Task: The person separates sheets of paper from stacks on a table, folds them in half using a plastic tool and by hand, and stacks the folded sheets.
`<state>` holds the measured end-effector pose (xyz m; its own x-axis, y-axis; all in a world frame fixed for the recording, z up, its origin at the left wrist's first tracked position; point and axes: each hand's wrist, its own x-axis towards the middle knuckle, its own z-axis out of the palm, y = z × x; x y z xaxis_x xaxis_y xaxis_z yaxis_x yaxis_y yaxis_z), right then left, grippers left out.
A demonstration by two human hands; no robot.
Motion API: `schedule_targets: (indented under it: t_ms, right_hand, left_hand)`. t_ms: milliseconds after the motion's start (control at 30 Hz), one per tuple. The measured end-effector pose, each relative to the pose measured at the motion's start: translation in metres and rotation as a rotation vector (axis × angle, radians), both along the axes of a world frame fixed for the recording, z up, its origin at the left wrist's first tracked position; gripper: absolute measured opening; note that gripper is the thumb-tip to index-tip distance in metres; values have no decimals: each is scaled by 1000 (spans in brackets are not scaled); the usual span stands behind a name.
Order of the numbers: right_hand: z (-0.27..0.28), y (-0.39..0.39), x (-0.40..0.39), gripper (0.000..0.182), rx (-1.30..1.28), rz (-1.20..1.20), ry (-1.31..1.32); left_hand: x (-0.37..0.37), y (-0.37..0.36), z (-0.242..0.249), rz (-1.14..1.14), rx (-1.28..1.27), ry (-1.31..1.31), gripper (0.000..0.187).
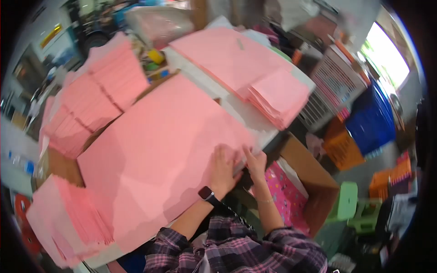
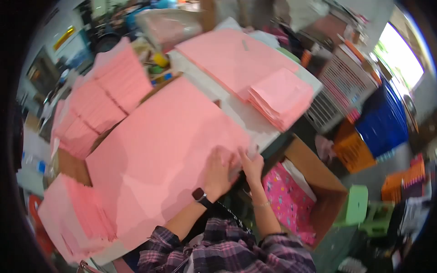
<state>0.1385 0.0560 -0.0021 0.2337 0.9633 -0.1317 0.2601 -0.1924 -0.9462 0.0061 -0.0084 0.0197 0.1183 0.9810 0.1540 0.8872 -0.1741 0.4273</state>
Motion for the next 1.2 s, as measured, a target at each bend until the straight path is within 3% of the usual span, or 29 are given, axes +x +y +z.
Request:
schedule_targets:
  t_ms: [67, 133, 200, 333, 400, 467, 533, 600, 733, 900, 1200]
  right_hand:
    - [-15, 5, -7, 25, 345, -28, -369]
    - [11, -2, -21, 29, 468, -32, -472]
    - [30, -10, -38, 24, 339, -93, -665]
    - [47, -30, -60, 18, 683, 184, -739]
    - [49, -40, -81, 17, 746, 282, -717]
    - [50, -55, -107, 15, 847, 444, -688]
    - [56, -76, -128, 17, 869, 563, -677]
    - [53, -95, -149, 19, 893, 686, -667]
    - [37, -128, -180, 22, 917, 926, -650]
    - [29, -164, -209, 23, 964, 1189, -654]
    - [16, -235, -255, 21, 1144, 1383, -757]
  left_hand:
    - [-5, 1, 11, 5, -50, -46, 75]
    - [-10, -7, 13, 67, -42, -65, 77]
    - [-20, -8, 8, -14, 171, -174, 74]
    - [-97, -46, 24, 44, 135, -285, 69]
    - [-164, -94, 24, 75, 24, -55, 68]
    - [-211, -152, 38, 338, -117, 23, 68]
    - [-246, -208, 34, 539, -163, 293, 71]
    - [-276, -242, 34, 656, -373, 271, 81]
    - [-295, -283, 19, 718, -295, 137, 88]
    - [-292, -293, 1, 755, -192, 147, 89]
    - [-299, -286, 17, 800, -185, 61, 65]
